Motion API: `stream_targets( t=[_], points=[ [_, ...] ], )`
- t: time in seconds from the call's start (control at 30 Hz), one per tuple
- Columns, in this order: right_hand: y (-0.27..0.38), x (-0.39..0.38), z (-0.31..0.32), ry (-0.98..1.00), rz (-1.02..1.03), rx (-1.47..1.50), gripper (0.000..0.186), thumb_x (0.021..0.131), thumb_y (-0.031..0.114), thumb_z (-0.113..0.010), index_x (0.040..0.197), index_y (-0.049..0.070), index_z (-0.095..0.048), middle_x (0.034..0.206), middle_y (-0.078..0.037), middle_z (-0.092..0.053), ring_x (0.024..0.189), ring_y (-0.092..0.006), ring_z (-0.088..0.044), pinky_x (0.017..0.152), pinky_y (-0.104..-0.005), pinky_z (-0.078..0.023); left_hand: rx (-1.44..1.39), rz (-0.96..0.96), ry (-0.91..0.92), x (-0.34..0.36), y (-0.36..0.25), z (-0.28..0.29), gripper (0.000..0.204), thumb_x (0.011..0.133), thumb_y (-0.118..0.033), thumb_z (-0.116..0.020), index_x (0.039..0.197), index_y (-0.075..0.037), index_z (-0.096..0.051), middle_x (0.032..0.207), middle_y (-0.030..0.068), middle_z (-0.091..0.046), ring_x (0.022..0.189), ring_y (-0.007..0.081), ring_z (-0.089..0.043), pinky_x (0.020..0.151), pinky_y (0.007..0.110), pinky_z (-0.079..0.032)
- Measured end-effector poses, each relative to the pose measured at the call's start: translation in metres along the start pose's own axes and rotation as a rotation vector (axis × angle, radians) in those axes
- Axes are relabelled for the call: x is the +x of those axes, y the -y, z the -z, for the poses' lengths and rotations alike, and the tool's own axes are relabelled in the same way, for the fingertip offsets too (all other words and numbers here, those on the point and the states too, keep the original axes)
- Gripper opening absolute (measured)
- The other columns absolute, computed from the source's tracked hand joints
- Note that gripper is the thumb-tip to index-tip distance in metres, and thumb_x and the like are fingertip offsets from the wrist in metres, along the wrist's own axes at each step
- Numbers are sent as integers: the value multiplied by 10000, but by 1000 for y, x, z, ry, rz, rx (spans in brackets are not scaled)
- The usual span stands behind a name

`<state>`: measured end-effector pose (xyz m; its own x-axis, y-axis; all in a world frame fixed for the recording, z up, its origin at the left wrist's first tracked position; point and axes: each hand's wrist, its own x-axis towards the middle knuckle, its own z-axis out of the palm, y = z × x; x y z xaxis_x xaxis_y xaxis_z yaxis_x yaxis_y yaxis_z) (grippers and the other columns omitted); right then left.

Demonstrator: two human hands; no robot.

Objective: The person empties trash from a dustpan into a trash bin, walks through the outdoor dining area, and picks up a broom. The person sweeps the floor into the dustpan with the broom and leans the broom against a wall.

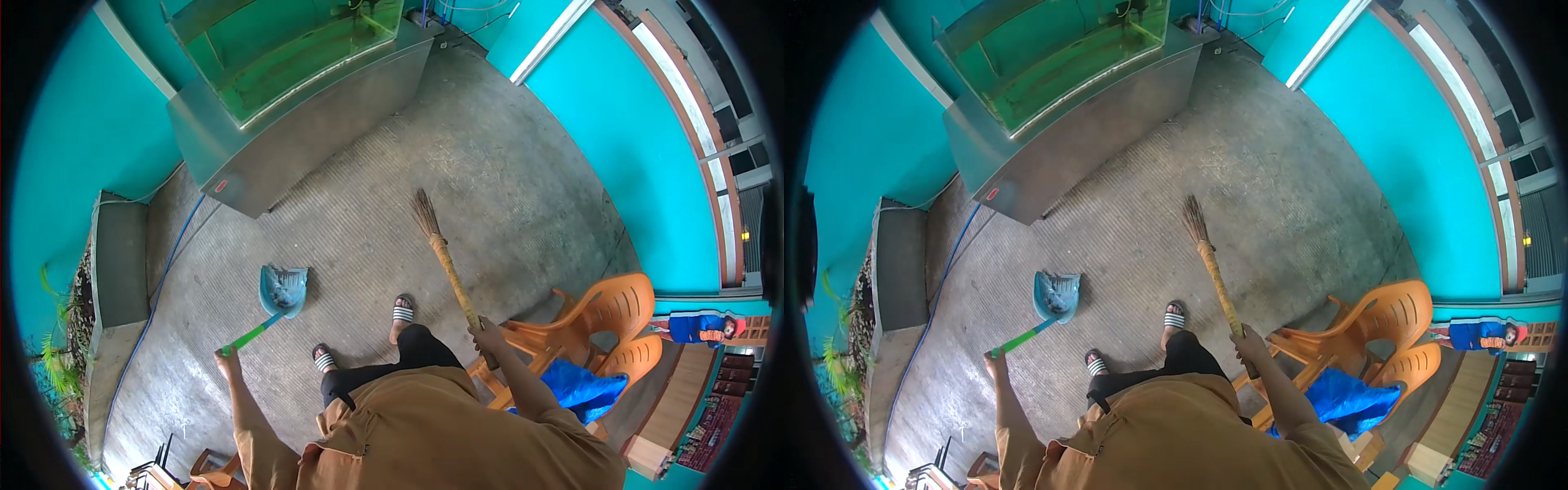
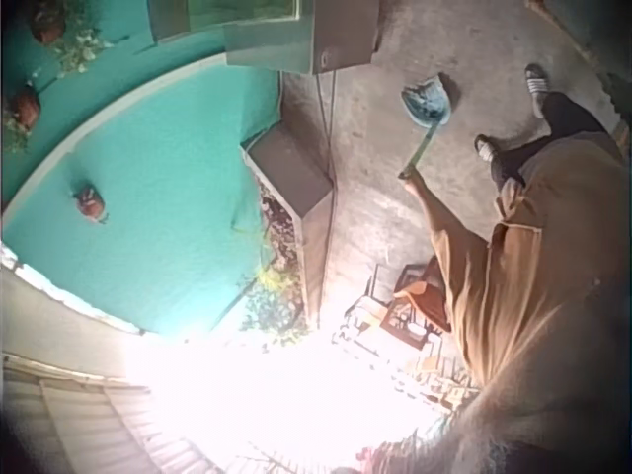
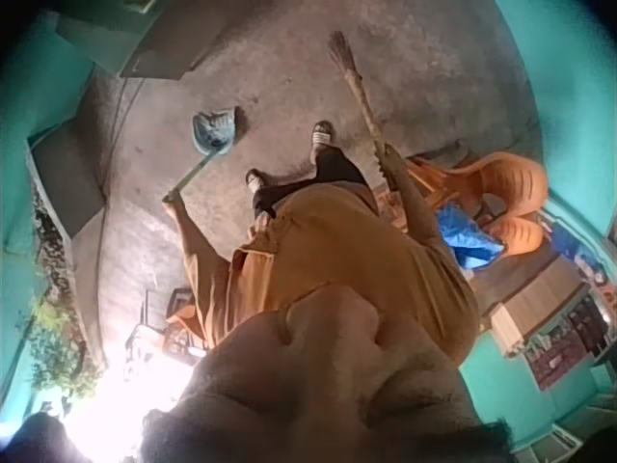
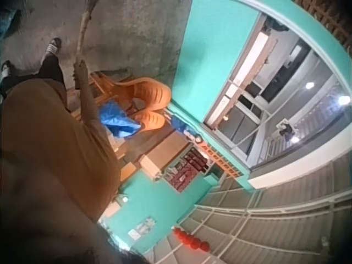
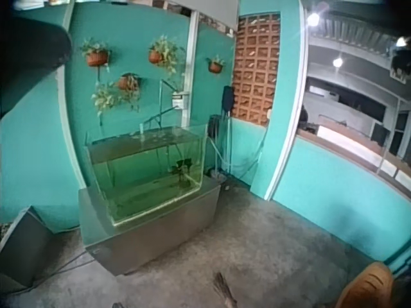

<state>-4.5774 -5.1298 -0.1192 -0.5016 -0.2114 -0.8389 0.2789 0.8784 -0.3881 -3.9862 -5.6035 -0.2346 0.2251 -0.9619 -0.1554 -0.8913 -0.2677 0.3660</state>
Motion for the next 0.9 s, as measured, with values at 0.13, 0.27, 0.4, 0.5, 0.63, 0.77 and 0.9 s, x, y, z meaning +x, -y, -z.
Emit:
stream_targets(
  t=[0.13, 0.27, 0.4, 0.5, 0.63, 0.77, 0.9],
  points=[
    [19, 27, 48, 45, -15, -58, 545, 909, 292, -604, 1382, 96, -417, 727, -74, -576, 529, -162, -589, 443, -327, -501, 141, 76, -94, -13, -36, 12, 704, 762, -445, -733, 1235, 18, -491, 1108, 263, -612, 1043, 422, -595, 904, 487, -479],
    [41, 45, 73, 31, 33, -114, 503, 918, 292, -588, 1351, 90, -429, 726, -70, -572, 518, -162, -584, 440, -321, -498, 192, 130, -348, -44, -75, 9, 667, 819, -431, -680, 1259, 28, -478, 1185, 268, -553, 1144, 419, -520, 987, 467, -428],
    [49, 78, 83, 22, 34, -88, 469, 931, 294, -566, 1333, 88, -438, 703, -64, -563, 508, -161, -578, 435, -321, -493, 20, -160, -174, -98, -140, -29, 467, 890, -316, -609, 1208, 17, -529, 1166, 221, -576, 1094, 372, -551, 947, 421, -451],
    [62, 86, 81, 25, 54, -108, 459, 926, 291, -563, 1317, 79, -448, 689, -82, -576, 497, -177, -592, 432, -335, -503, -72, -381, 539, -158, -180, -105, 209, 917, -85, -495, 1045, -14, -644, 1017, 165, -665, 906, 285, -642, 799, 366, -509],
    [96, 98, 79, -103, 124, -204, 434, 920, 289, -567, 1277, 63, -464, 698, -116, -618, 483, -204, -614, 425, -355, -507, 73, -505, 1063, -250, -258, -171, 601, 733, -560, -710, 1085, -77, -654, 1028, 157, -680, 953, 295, -666, 823, 376, -530],
    [124, 123, 84, -82, 221, -318, 445, 929, 297, -560, 1295, 66, -457, 727, -139, -635, 465, -201, -606, 433, -355, -505, 303, -733, 927, -271, -275, -190, 333, 900, -367, -571, 1009, -60, -639, 928, 220, -660, 956, 371, -652, 820, 449, -528],
    [99, 234, 86, -119, 346, -435, 547, 946, 314, -562, 1416, 104, -376, 700, -139, -618, 491, -214, -604, 454, -355, -487, 72, -580, 950, -284, -266, -160, 270, 939, -300, -504, 1000, -71, -634, 838, 235, -657, 850, 379, -669, 766, 474, -533]
  ],
)
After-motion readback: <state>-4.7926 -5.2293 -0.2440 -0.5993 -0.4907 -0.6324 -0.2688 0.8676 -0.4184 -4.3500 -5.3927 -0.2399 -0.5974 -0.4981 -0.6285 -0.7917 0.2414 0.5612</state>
